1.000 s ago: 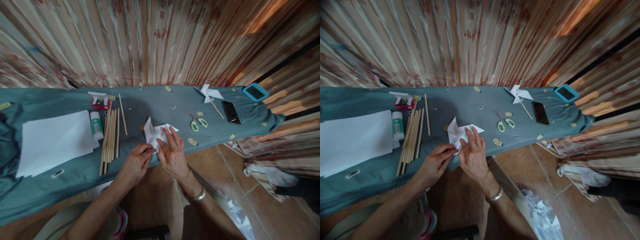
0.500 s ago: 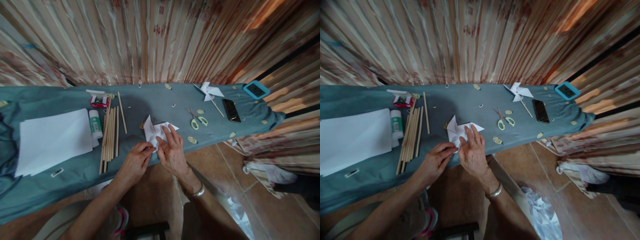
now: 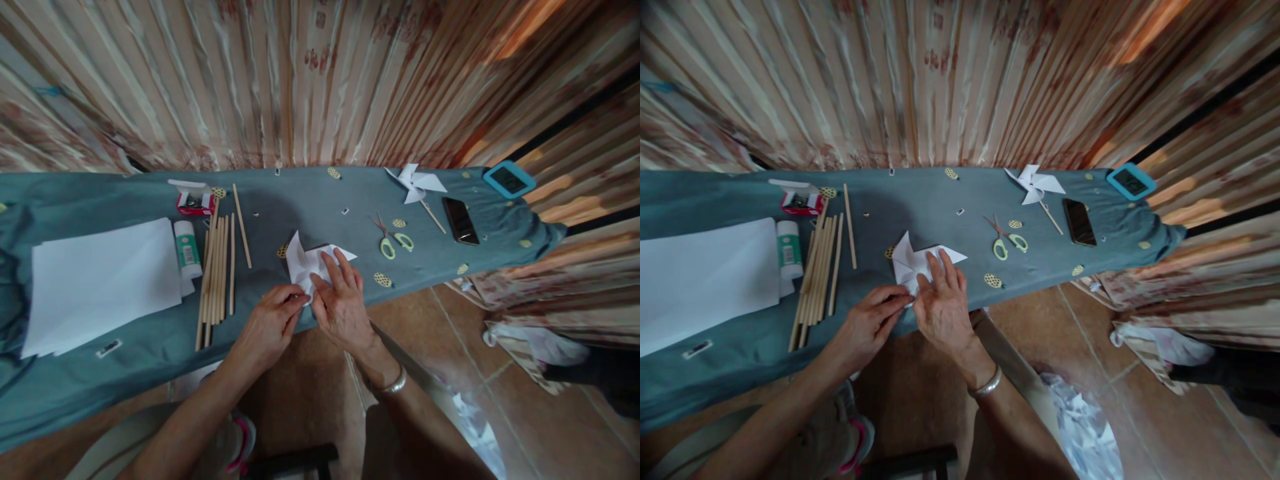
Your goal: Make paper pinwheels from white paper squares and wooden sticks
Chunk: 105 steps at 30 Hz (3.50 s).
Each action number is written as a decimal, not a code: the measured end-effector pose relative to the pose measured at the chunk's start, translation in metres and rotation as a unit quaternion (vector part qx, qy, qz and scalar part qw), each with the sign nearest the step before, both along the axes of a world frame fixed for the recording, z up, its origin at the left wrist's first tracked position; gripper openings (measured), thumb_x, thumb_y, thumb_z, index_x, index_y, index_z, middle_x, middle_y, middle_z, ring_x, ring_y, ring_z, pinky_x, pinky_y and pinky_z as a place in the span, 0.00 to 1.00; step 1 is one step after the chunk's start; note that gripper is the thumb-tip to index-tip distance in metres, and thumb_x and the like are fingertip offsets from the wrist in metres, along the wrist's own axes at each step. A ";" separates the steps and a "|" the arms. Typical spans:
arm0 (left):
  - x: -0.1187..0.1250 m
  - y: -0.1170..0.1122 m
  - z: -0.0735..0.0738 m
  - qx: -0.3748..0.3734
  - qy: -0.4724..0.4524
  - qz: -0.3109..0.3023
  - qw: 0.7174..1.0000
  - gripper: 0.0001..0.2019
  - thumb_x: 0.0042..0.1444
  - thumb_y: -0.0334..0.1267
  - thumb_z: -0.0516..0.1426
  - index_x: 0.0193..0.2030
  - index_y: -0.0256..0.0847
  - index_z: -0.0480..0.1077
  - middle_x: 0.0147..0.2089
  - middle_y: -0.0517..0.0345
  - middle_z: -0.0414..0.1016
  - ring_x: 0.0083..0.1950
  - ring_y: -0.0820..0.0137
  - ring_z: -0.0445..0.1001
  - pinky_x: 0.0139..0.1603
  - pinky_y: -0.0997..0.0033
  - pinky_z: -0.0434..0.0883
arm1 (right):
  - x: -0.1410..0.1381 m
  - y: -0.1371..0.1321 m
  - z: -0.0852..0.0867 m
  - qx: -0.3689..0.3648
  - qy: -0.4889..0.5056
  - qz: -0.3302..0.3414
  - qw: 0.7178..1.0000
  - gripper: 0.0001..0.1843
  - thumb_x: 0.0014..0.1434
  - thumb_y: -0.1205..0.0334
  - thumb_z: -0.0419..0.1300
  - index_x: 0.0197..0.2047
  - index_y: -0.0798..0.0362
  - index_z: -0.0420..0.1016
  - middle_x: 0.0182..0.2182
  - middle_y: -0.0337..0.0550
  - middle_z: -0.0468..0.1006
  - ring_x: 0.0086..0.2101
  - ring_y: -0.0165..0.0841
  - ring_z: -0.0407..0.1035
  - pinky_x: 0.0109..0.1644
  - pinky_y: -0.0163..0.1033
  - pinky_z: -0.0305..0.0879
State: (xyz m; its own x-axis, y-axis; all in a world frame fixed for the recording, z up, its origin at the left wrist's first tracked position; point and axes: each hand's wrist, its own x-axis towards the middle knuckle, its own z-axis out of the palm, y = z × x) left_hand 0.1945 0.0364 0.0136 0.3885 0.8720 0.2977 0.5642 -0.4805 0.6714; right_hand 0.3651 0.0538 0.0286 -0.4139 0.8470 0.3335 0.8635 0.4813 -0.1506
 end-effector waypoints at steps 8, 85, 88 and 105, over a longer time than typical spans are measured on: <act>0.001 -0.001 0.000 0.002 0.014 0.007 1.000 0.15 0.63 0.30 0.49 0.48 0.41 0.75 0.46 0.51 0.74 0.48 0.65 0.73 0.51 0.61 0.74 | 0.000 0.005 -0.002 -0.005 -0.015 0.013 1.000 0.15 0.62 0.66 0.51 0.48 0.55 0.75 0.64 0.52 0.62 0.68 0.46 0.41 0.62 0.53 0.52; 0.006 -0.007 0.005 0.000 0.048 0.025 0.999 0.15 0.63 0.41 0.52 0.53 0.40 0.70 0.46 0.49 0.76 0.49 0.60 0.70 0.46 0.57 0.66 | 0.039 0.008 0.001 -0.178 0.272 0.042 0.945 0.06 0.56 0.64 0.63 0.37 0.48 0.80 0.67 0.44 0.58 0.68 0.42 0.44 0.69 0.56 0.45; 0.006 -0.006 0.005 0.000 0.046 0.034 0.998 0.17 0.63 0.40 0.51 0.57 0.40 0.66 0.46 0.49 0.76 0.48 0.60 0.71 0.46 0.57 0.66 | 0.035 0.011 -0.003 -0.159 0.274 0.022 0.948 0.03 0.56 0.63 0.63 0.35 0.49 0.79 0.65 0.46 0.62 0.67 0.42 0.48 0.68 0.56 0.49; 0.005 -0.003 0.000 0.039 0.016 0.041 0.998 0.13 0.64 0.35 0.50 0.48 0.38 0.73 0.47 0.49 0.76 0.48 0.62 0.72 0.47 0.57 0.69 | 0.013 0.012 -0.012 -0.087 0.247 -0.077 0.962 0.04 0.56 0.61 0.63 0.33 0.51 0.78 0.61 0.51 0.66 0.65 0.46 0.52 0.64 0.60 0.55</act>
